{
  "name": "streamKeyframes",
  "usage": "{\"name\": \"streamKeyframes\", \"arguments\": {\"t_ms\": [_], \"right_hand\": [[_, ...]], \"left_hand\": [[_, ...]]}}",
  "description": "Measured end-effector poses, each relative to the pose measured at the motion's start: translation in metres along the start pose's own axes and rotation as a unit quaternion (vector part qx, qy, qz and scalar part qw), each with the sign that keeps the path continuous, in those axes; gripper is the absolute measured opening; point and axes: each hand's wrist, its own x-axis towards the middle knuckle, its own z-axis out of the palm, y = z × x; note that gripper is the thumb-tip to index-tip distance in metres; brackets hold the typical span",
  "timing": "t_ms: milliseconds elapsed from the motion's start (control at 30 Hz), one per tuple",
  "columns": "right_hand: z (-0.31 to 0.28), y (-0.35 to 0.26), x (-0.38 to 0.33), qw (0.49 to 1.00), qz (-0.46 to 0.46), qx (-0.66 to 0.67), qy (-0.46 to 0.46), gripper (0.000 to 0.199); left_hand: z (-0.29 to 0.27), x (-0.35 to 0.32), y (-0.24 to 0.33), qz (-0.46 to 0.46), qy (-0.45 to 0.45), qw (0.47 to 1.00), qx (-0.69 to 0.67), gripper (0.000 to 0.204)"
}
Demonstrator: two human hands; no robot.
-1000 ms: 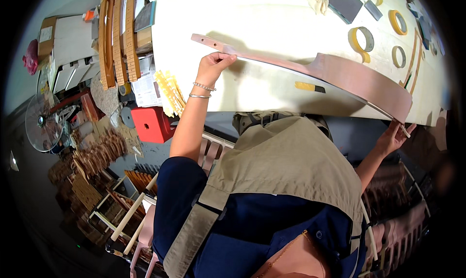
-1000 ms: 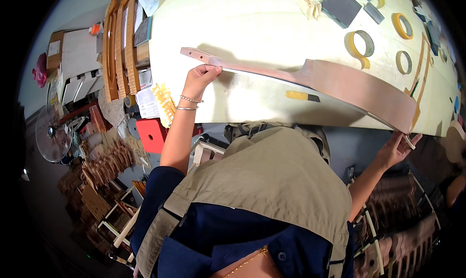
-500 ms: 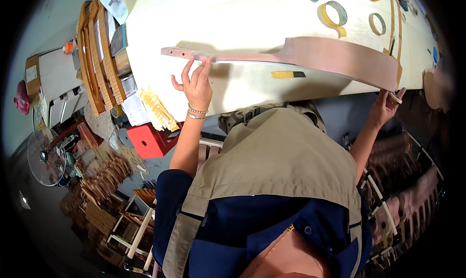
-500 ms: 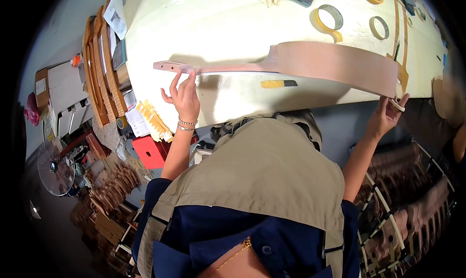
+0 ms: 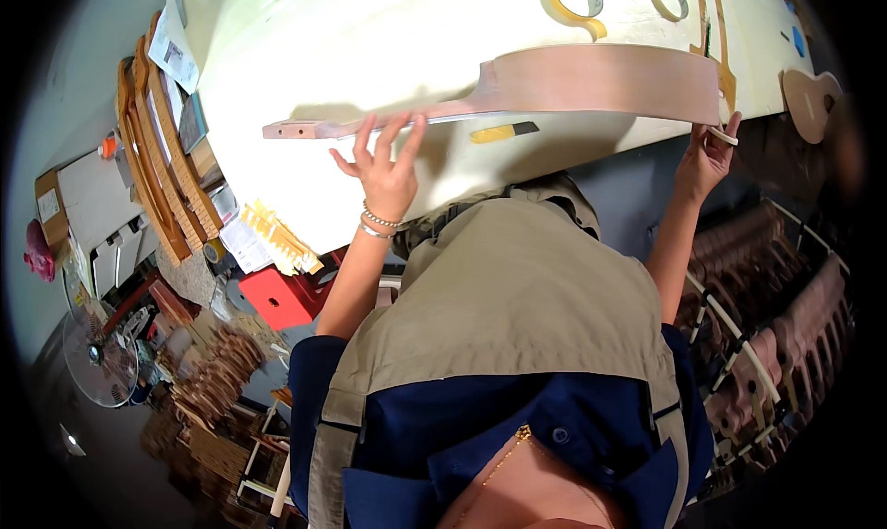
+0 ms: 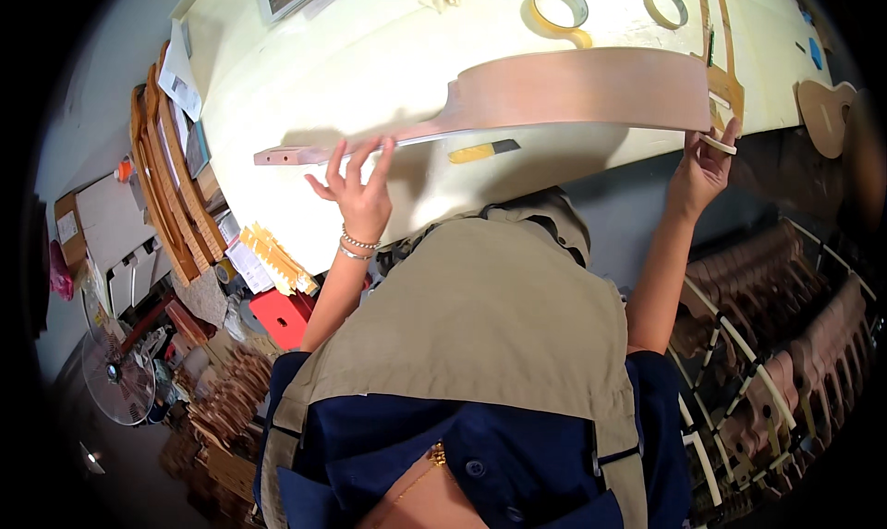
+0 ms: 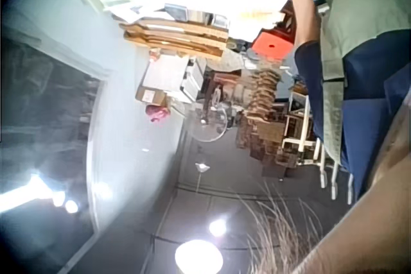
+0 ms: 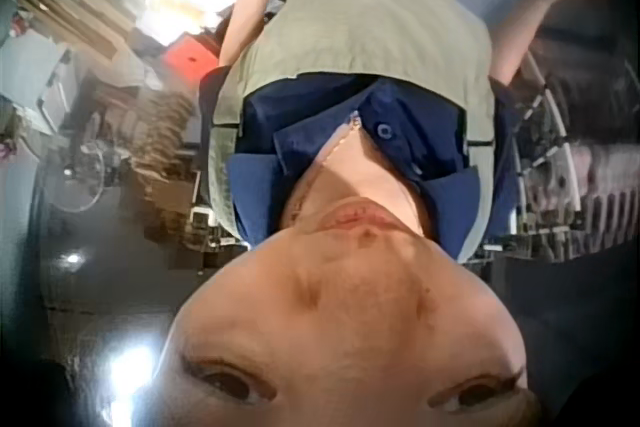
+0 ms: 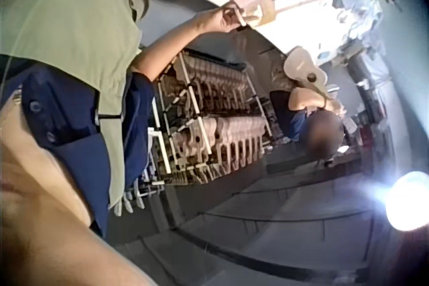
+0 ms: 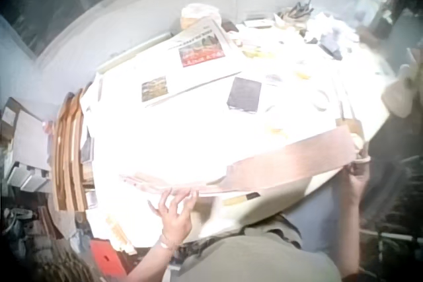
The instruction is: The person assembles acoustic guitar bodies by applying masking tape to the soundhole and neck joint, then attaching the neck to the body. They repeatedly retrieve unfinished guitar bodies from a rack, perform the taping and assembly steps, and place the completed units back on the rack.
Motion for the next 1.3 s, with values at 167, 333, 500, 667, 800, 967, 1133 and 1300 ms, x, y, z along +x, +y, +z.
{"name": "streamKeyframes", "arguments": {"t_ms": [167, 333, 500, 667, 800, 967, 1133, 1300], "right_hand": [[0.004, 0.002, 0.0, 1.0, 0.008, 0.005, 0.003, 0.064], [0.004, 0.004, 0.001, 1.0, 0.002, -0.005, 0.008, 0.063], [0.006, 0.006, -0.001, 0.999, 0.011, 0.043, 0.024, 0.068], [0.003, 0.016, 0.001, 0.993, 0.04, 0.106, 0.014, 0.068], [-0.003, 0.042, -0.004, 0.981, 0.094, 0.172, 0.012, 0.065], [-0.01, 0.078, -0.019, 0.967, 0.162, 0.194, 0.045, 0.065], [0.006, 0.05, -0.025, 0.965, 0.14, 0.199, 0.094, 0.06], [0.034, 0.081, -0.027, 0.946, 0.205, 0.246, 0.036, 0.1]], "left_hand": [[0.011, 0.023, 0.043, 0.054, 0.007, 0.998, -0.044, 0.046], [0.018, 0.032, 0.068, 0.086, 0.036, 0.994, -0.057, 0.026], [0.021, 0.033, 0.063, 0.104, 0.044, 0.992, -0.05, 0.022], [0.016, 0.044, 0.059, 0.148, 0.054, 0.987, -0.017, 0.015], [0.027, 0.038, 0.056, 0.148, 0.08, 0.985, -0.033, 0.019], [0.032, 0.055, 0.089, 0.19, 0.094, 0.976, -0.047, 0.018], [-0.021, 0.12, 0.145, 0.29, -0.045, 0.935, -0.197, 0.049], [-0.027, 0.185, 0.153, 0.118, -0.3, 0.93, -0.175, 0.102]]}}
